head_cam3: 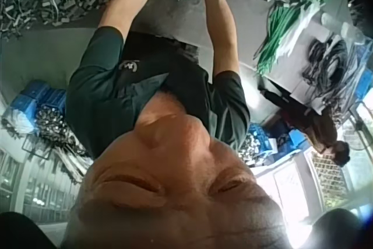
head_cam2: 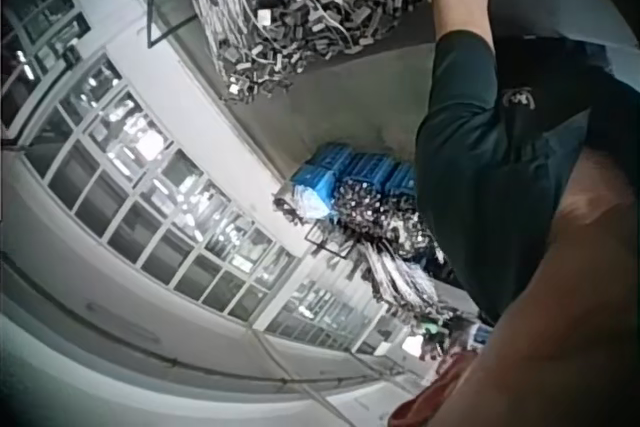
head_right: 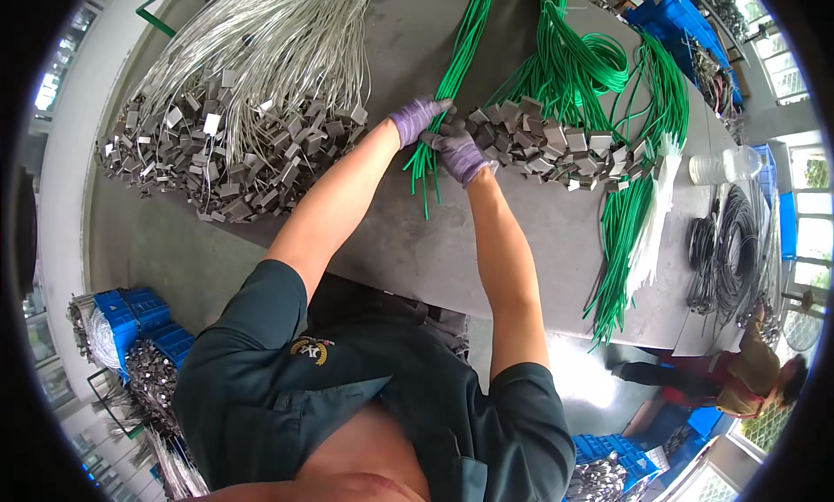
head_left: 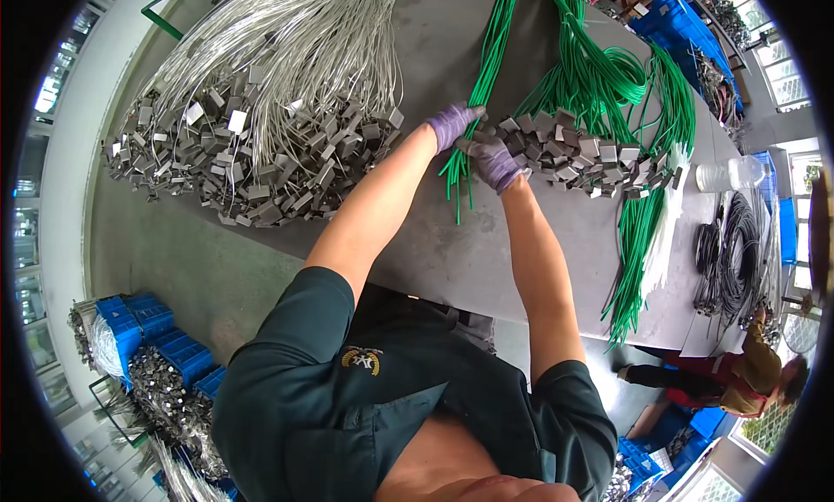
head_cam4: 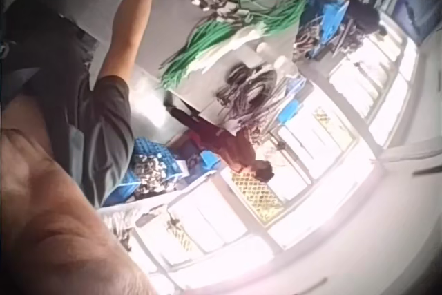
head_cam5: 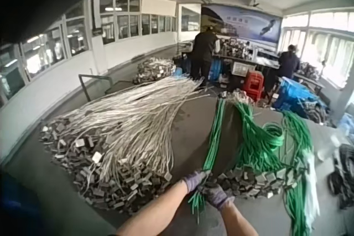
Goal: Organizing and separating bundles of green and silver wire harnesses on an industrial workbench.
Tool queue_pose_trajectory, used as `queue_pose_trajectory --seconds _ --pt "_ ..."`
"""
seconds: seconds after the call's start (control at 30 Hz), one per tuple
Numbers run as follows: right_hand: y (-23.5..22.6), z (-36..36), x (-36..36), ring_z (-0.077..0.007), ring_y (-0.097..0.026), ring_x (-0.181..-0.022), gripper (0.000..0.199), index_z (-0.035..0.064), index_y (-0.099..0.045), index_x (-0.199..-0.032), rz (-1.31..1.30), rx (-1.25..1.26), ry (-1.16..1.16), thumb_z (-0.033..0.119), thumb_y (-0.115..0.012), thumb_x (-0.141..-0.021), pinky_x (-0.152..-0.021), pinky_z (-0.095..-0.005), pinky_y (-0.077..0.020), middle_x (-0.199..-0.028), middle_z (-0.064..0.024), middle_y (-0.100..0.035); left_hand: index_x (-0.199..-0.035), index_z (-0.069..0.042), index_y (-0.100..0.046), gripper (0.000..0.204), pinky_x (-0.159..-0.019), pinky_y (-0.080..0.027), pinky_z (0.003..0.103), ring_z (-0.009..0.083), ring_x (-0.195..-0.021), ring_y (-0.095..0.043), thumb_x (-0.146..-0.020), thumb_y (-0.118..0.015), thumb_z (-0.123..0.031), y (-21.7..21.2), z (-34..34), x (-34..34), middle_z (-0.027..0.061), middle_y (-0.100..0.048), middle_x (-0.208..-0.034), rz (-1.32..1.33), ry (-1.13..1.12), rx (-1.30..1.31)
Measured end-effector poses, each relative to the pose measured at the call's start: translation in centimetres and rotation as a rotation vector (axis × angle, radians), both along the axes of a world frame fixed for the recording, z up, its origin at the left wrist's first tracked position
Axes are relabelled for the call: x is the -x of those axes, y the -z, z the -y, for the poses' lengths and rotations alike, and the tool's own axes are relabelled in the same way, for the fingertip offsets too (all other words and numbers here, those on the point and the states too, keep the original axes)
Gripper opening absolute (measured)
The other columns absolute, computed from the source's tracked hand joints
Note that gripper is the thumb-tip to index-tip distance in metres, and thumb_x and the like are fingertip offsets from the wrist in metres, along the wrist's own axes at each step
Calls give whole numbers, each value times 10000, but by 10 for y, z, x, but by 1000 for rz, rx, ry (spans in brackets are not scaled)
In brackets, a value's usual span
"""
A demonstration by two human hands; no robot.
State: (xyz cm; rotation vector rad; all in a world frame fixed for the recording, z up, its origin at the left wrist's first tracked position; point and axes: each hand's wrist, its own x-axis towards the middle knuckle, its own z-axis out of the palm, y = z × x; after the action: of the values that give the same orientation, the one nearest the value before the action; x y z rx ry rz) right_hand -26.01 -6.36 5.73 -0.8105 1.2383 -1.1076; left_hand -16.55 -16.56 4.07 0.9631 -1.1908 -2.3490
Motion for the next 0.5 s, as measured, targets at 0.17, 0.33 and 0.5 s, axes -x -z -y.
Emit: queue_pose_trajectory --seconds 0.17,0.33,0.5 --pt "25 18 21 -135 -585 -665 173 0 -598 -932 62 104 133 130 -567 -822 -613 -275 -472 -768 -38 -612 -931 -98 -608 244 -656 -437 283 132 -720 -541 -839 -596 -324 -9 -11 -17 12 -610 -799 21 -49 146" --pt "32 26 26 -182 -581 -642 126 18 -565 -909 -167 126 288 122 -531 -848 -591 -293 -478 -732 -69 -594 -949 -64 -590 228 -694 -449 304 139 -765 -545 -802 -640 -231 0 -52 -46 7 -611 -808 -17 -21 269" --pt "27 23 2 -283 -599 -671 122 -3 -499 -961 419 89 303 52 -503 -853 -592 -379 -525 -768 -129 -585 -890 -49 -604 143 -499 -467 307 158 -554 -579 -816 -578 -168 -8 -76 -57 78 -631 -693 382 36 463"
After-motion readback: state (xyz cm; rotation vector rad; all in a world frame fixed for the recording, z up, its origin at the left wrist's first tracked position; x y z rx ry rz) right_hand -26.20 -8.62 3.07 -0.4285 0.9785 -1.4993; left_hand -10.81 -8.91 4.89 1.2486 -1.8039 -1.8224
